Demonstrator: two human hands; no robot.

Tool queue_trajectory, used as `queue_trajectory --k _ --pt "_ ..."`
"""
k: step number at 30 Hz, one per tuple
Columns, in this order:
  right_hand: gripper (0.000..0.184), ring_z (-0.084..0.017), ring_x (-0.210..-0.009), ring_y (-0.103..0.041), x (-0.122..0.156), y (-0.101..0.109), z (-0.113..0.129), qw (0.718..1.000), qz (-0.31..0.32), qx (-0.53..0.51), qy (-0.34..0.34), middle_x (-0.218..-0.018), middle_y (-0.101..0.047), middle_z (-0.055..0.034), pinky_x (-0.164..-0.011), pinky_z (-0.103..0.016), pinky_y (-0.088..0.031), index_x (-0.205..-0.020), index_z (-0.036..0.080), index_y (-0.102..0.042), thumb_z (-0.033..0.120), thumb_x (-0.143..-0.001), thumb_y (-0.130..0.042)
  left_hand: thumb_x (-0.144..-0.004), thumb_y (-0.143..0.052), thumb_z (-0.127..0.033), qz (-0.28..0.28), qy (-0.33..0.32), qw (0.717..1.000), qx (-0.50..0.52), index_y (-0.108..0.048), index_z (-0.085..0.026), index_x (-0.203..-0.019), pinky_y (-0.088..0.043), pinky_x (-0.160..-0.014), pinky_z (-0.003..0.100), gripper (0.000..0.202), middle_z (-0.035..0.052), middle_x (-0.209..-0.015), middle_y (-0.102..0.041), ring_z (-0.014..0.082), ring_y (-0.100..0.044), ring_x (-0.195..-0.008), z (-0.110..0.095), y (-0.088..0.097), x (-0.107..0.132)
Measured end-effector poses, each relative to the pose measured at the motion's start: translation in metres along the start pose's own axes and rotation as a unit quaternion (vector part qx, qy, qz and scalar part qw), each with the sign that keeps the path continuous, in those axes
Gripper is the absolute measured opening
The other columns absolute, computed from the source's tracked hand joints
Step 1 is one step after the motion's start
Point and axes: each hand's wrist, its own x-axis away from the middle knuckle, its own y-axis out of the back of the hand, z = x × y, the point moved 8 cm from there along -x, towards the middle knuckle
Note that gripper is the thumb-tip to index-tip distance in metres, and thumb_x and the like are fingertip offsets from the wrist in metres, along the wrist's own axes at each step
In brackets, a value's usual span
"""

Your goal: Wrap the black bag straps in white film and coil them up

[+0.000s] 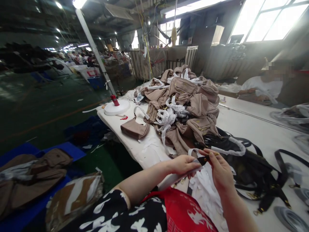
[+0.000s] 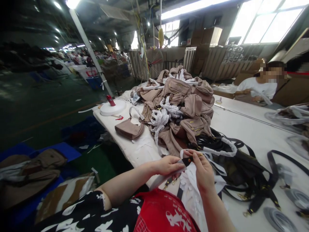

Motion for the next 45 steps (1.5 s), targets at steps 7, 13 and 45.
queue_trajectory --k 7,13,45 --pt "0.04 -0.028 -0.102 -0.073 -0.001 0.005 0.001 1.0 0.004 0.004 0.005 -0.102 -0.078 -0.0116 -0.096 -0.045 -0.057 -0.099 0.019 -0.076 0.054 -0.08 -0.078 -0.091 -0.058 -0.065 0.018 0.005 1.0 -0.008 -0.056 -0.016 -0.088 -0.045 -0.055 0.024 0.049 -0.0034 -0.063 -0.059 0.0101 -0.057 -0.052 0.002 0.0 0.002" --pt "0.045 -0.03 -0.112 -0.069 0.0 0.006 -0.004 0.995 0.008 0.103 0.01 -0.108 -0.078 -0.0118 -0.108 -0.05 -0.048 -0.096 0.019 -0.081 0.058 -0.075 -0.079 -0.093 -0.057 -0.063 0.01 0.012 1.0 0.012 -0.056 -0.016 -0.09 -0.045 -0.055 0.023 0.047 -0.0038 -0.062 -0.058 0.0091 -0.055 -0.05 0.004 0.003 0.001" --pt "0.032 -0.028 -0.107 -0.065 -0.01 -0.052 -0.038 0.905 0.203 0.369 0.063 -0.109 -0.073 -0.0113 -0.099 -0.041 -0.046 -0.109 0.019 -0.073 0.016 -0.085 -0.052 -0.082 -0.063 -0.072 -0.012 0.065 0.989 0.135 -0.058 -0.015 -0.075 -0.041 -0.054 0.025 0.058 -0.0131 -0.043 -0.025 0.0033 -0.021 -0.035 -0.012 0.02 0.07"
